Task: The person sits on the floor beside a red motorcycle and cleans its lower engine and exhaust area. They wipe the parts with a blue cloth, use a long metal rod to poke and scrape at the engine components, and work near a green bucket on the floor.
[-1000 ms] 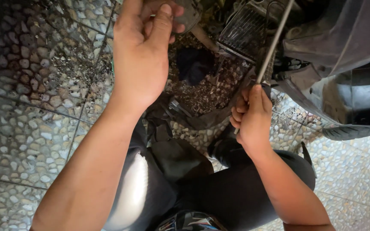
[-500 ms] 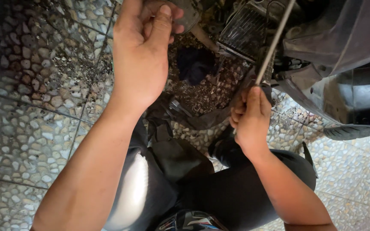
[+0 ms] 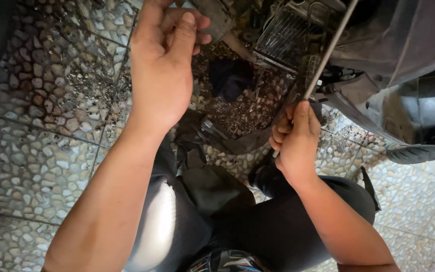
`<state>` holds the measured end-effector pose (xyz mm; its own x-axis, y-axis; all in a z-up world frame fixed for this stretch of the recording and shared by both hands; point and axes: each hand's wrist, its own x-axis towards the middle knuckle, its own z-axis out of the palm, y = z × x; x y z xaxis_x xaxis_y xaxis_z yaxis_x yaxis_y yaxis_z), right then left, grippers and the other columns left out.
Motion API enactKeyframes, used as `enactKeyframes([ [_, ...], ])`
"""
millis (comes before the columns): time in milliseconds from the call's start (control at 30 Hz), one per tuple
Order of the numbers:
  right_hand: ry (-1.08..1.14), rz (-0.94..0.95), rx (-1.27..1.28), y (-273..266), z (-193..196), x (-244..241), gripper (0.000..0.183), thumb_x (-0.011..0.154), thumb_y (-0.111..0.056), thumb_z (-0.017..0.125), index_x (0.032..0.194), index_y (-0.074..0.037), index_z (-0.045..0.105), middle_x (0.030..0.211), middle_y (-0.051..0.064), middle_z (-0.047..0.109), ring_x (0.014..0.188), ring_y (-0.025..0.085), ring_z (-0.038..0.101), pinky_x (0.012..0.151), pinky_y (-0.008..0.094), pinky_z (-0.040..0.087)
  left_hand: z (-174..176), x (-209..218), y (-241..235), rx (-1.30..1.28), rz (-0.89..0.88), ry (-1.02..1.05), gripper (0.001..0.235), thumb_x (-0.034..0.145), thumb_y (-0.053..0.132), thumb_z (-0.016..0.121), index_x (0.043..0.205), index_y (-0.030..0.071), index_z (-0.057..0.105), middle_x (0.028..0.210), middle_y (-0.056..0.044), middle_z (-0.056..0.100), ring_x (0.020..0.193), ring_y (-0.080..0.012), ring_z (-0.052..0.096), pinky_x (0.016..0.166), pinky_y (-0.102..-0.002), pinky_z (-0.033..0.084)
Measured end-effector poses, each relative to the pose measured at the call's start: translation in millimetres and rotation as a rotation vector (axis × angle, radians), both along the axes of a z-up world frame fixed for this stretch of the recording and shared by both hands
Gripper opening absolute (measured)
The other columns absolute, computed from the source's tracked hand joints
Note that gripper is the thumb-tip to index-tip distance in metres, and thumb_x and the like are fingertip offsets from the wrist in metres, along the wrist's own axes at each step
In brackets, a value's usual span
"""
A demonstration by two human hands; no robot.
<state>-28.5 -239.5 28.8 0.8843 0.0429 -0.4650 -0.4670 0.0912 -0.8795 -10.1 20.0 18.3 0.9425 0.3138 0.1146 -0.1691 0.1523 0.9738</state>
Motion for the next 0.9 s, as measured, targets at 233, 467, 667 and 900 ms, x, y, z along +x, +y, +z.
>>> enactKeyframes([
  [233,0.179,0.064,0.104,-3,11,12,0.035,0.111,-0.040,0.039,0.087,-0.014,0.041,0.062,-0.004,0.030,0.046,0.007,0.019,0.039,0.028,0.014,-4,1,0,-0.012,0.000,0.013,0.020,0.124,0.011,0.052,0.144,0.005,0.051,0.112,-0.005,0.075,0.098,-0.0104,0.072,0.086,-0.025,0.057],
  [467,0.276,0.040,0.118,-3,2,4,0.038,0.110,-0.042,0.042,0.085,-0.014,0.041,0.062,-0.005,0.030,0.047,0.007,0.021,0.039,0.027,0.015,1,1,-1,-0.006,0.002,0.018,0.019,0.123,0.009,0.051,0.142,0.005,0.052,0.111,-0.005,0.074,0.096,-0.0108,0.072,0.085,-0.025,0.055],
  [667,-0.011,0.023,-0.080,-6,-4,-1,0.036,0.112,-0.039,0.042,0.088,-0.013,0.044,0.061,-0.005,0.034,0.047,0.005,0.027,0.039,0.025,0.020,3,2,-3,-0.026,0.004,-0.023,0.016,0.124,0.006,0.052,0.140,0.004,0.053,0.112,-0.005,0.071,0.100,-0.0097,0.069,0.088,-0.025,0.057],
  [900,-0.305,0.285,-0.433,-19,-43,-36,0.025,0.111,-0.022,0.047,0.090,-0.011,0.054,0.061,-0.003,0.045,0.044,0.006,0.037,0.034,0.026,0.028,13,-4,-1,0.034,-0.054,-0.008,0.027,0.121,0.020,0.049,0.144,0.005,0.052,0.114,-0.004,0.068,0.104,-0.0098,0.067,0.092,-0.025,0.057],
])
